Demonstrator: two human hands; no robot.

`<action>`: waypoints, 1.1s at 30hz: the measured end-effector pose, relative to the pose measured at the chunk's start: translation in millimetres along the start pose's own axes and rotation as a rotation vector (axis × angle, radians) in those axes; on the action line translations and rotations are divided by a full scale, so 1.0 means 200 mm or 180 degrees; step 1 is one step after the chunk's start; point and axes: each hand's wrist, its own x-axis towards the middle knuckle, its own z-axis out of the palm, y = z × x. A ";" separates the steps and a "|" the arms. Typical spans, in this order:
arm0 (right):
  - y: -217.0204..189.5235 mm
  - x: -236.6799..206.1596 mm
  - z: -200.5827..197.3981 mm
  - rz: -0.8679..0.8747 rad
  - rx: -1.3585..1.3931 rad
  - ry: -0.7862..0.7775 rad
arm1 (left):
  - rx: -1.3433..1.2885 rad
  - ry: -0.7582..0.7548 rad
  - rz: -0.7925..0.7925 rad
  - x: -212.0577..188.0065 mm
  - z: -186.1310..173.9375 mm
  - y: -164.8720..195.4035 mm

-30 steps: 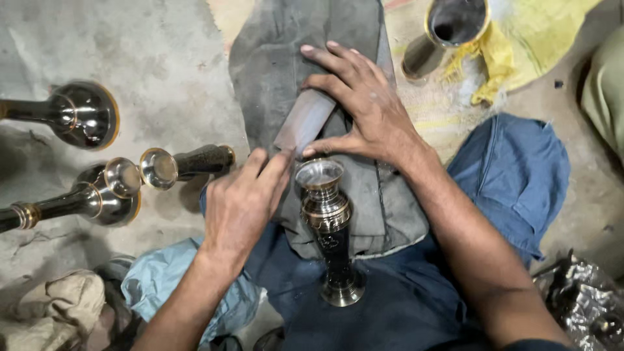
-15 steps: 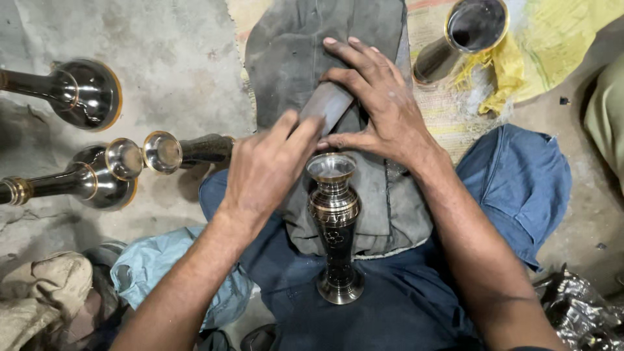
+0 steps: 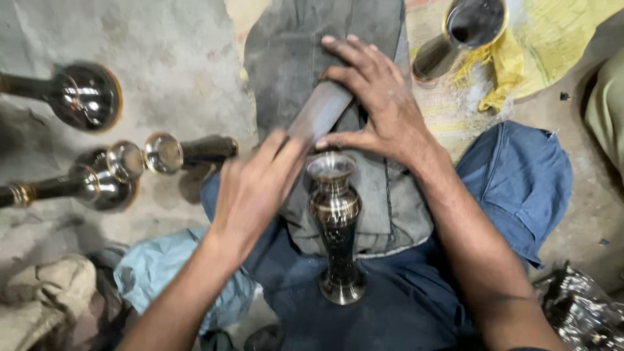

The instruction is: The person sits on the floor and uses a hammer and chisel to engrave a decorative pattern on a silver-colored metal vase. They repeatedly strike the chisel along the rim and body, then use a sanding block to smooth the surface.

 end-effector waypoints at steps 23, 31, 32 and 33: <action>0.00 0.00 0.00 -0.0046 0.0013 0.0012 | 0.0174 -0.0071 -0.0131 0.09 -0.07 0.05; 0.00 0.00 -0.01 0.0042 0.0040 -0.0050 | 0.0066 0.0132 0.0096 0.09 0.01 0.02; -0.01 0.00 0.00 0.0023 0.0055 -0.0035 | 0.0077 0.0031 -0.0001 0.08 0.01 0.01; 0.00 0.00 0.00 -0.0014 0.0054 0.0005 | 0.0105 -0.0048 -0.0077 0.06 -0.01 0.02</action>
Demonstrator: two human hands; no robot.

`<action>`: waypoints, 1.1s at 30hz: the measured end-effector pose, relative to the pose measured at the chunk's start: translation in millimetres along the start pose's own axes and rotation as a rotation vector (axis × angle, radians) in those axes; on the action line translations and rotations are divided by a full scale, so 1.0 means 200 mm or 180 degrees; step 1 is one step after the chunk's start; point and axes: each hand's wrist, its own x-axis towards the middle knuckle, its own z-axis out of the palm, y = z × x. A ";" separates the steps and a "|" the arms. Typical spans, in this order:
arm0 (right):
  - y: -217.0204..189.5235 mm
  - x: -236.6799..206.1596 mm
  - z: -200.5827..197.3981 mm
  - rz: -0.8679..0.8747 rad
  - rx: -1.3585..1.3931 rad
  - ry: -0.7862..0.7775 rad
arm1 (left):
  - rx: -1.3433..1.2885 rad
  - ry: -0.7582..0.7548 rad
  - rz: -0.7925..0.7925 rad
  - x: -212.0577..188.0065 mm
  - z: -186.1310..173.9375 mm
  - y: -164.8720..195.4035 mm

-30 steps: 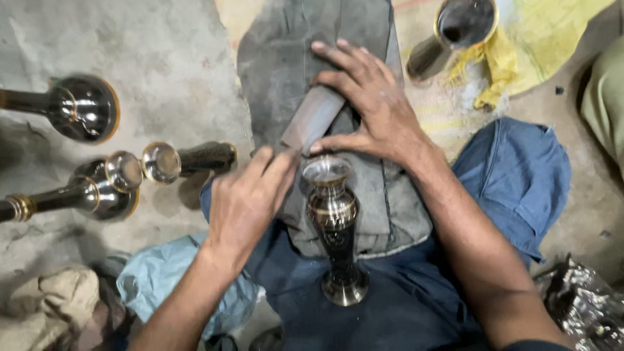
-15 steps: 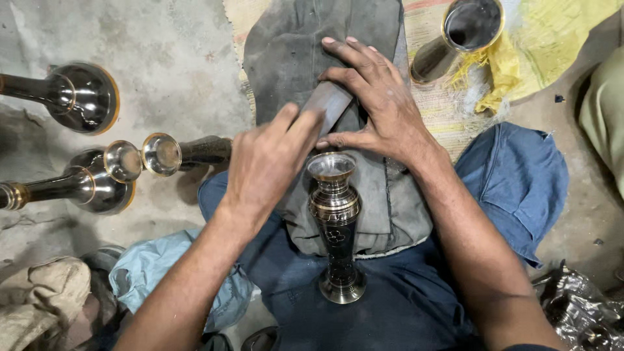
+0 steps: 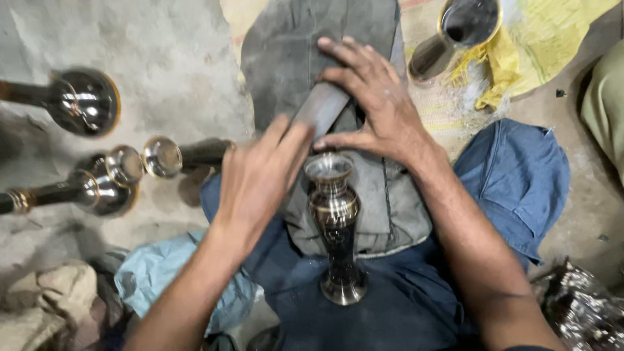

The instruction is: The person sits on the floor and uses a hammer and chisel to engrave a decorative pattern on a silver-colored metal vase. They repeatedly strike the chisel along the rim and body, then use a sanding block to smooth the surface.

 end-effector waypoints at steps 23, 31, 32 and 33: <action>-0.01 0.00 0.01 0.0081 0.0021 -0.0023 | 0.0148 -0.0055 -0.0004 0.02 0.00 -0.01; -0.01 0.01 0.01 0.0094 -0.0011 -0.0089 | 0.0127 0.0091 0.0131 0.09 -0.01 0.02; -0.01 0.01 0.01 0.0074 0.0001 -0.0085 | 0.0084 0.0051 0.0080 0.10 -0.02 0.03; -0.01 0.01 0.02 0.0057 0.0000 -0.0051 | 0.0050 0.0018 0.0058 0.08 -0.06 0.04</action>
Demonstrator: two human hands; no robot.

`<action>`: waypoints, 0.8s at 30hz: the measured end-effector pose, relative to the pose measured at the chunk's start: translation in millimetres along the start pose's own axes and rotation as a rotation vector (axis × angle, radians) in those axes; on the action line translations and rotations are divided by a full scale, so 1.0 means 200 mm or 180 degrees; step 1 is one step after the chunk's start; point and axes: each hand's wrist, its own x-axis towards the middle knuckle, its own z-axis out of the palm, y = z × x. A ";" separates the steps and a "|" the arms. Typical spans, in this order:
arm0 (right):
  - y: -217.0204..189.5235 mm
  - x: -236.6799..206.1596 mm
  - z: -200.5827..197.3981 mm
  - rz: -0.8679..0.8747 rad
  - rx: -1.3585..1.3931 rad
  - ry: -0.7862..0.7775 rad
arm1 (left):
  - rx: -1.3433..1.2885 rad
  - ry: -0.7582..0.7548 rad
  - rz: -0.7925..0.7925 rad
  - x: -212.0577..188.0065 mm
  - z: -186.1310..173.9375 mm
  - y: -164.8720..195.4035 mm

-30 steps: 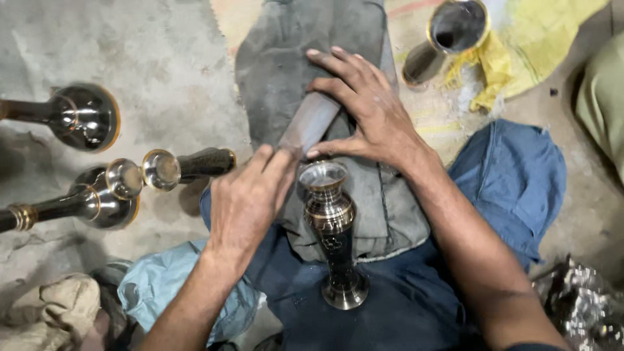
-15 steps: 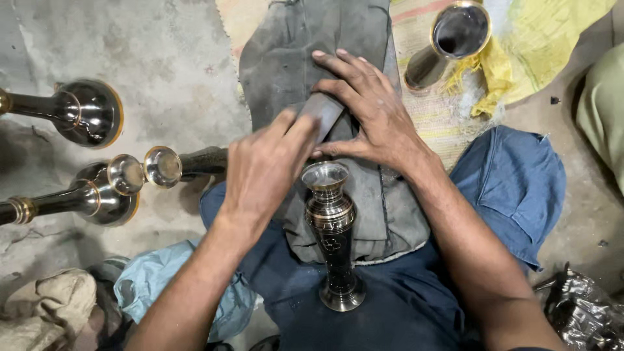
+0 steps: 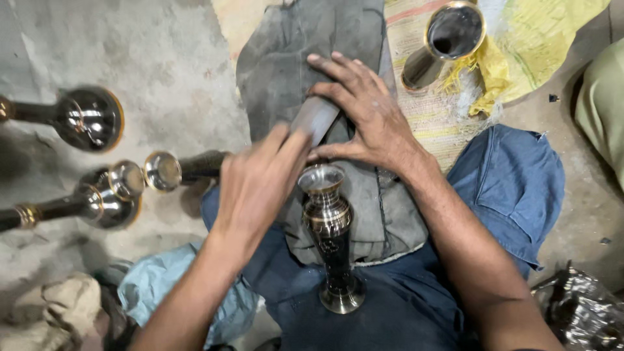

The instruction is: The person sits on the floor and uses a hammer and chisel to engrave a decorative pattern on a silver-colored metal vase. They repeatedly strike the chisel along the rim and body, then use a sanding block to smooth the surface.

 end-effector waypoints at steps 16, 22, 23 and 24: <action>-0.01 0.00 -0.01 -0.0028 0.0032 -0.0031 | 0.0032 -0.0137 -0.0019 -0.06 0.04 -0.06; -0.01 0.00 -0.01 0.0075 -0.0010 -0.0044 | 0.0152 -0.0029 0.0237 0.01 0.05 -0.04; -0.01 0.00 0.00 0.0040 -0.0002 -0.0002 | 0.0171 -0.0006 0.0218 -0.01 0.03 -0.04; -0.01 0.00 0.01 0.0002 -0.0007 0.0050 | 0.0191 0.0028 0.0211 -0.03 0.00 -0.03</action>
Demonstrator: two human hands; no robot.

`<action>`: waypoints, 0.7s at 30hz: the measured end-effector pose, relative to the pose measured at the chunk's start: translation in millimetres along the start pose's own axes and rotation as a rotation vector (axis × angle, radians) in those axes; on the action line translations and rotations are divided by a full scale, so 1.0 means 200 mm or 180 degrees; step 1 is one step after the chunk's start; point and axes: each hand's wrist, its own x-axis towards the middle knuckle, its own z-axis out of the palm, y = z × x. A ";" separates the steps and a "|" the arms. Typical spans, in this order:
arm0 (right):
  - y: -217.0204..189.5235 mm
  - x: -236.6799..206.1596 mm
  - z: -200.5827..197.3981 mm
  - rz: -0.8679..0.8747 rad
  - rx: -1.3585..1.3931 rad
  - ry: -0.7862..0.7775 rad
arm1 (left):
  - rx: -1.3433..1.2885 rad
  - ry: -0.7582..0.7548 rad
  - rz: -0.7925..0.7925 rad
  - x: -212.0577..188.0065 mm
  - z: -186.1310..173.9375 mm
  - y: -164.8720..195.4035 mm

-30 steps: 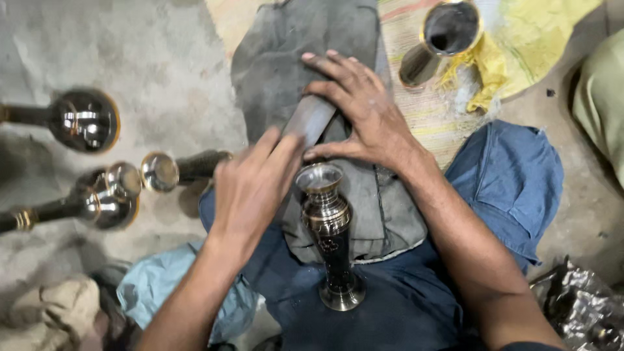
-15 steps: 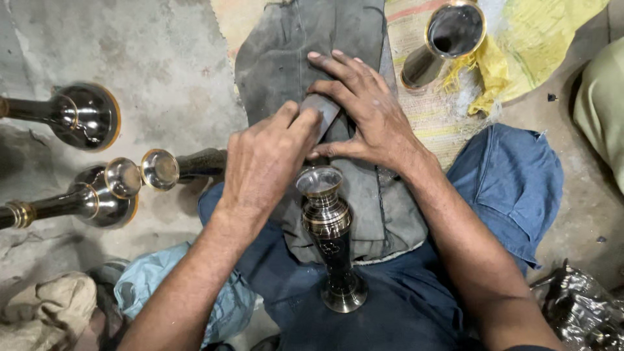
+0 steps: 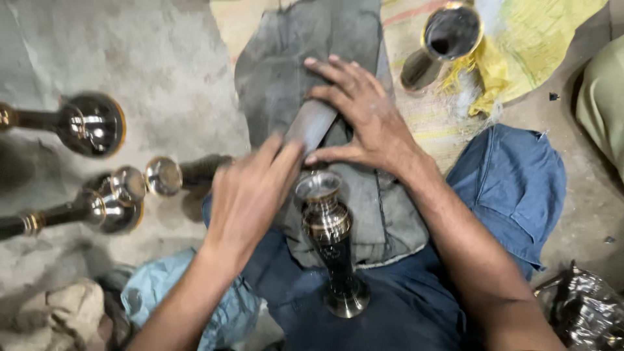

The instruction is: The person sits on the floor and uses a hammer and chisel to engrave a decorative pattern on a silver-colored metal vase. They repeatedly strike the chisel along the rim and body, then use a sanding block to smooth the surface.

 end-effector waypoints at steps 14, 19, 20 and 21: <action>-0.01 0.00 -0.02 0.0077 0.0011 -0.0004 | 0.0040 -0.0134 -0.0169 0.04 -0.02 0.04; 0.01 0.00 -0.03 -0.0034 0.0028 -0.0051 | 0.0092 -0.0098 -0.0165 0.07 0.08 0.02; 0.01 0.00 -0.03 -0.0055 0.0020 -0.0045 | -0.0014 -0.0106 -0.0198 0.05 0.09 0.01; 0.01 0.00 -0.02 -0.0080 0.0015 -0.0022 | -0.0104 -0.0115 -0.0222 0.02 0.09 0.01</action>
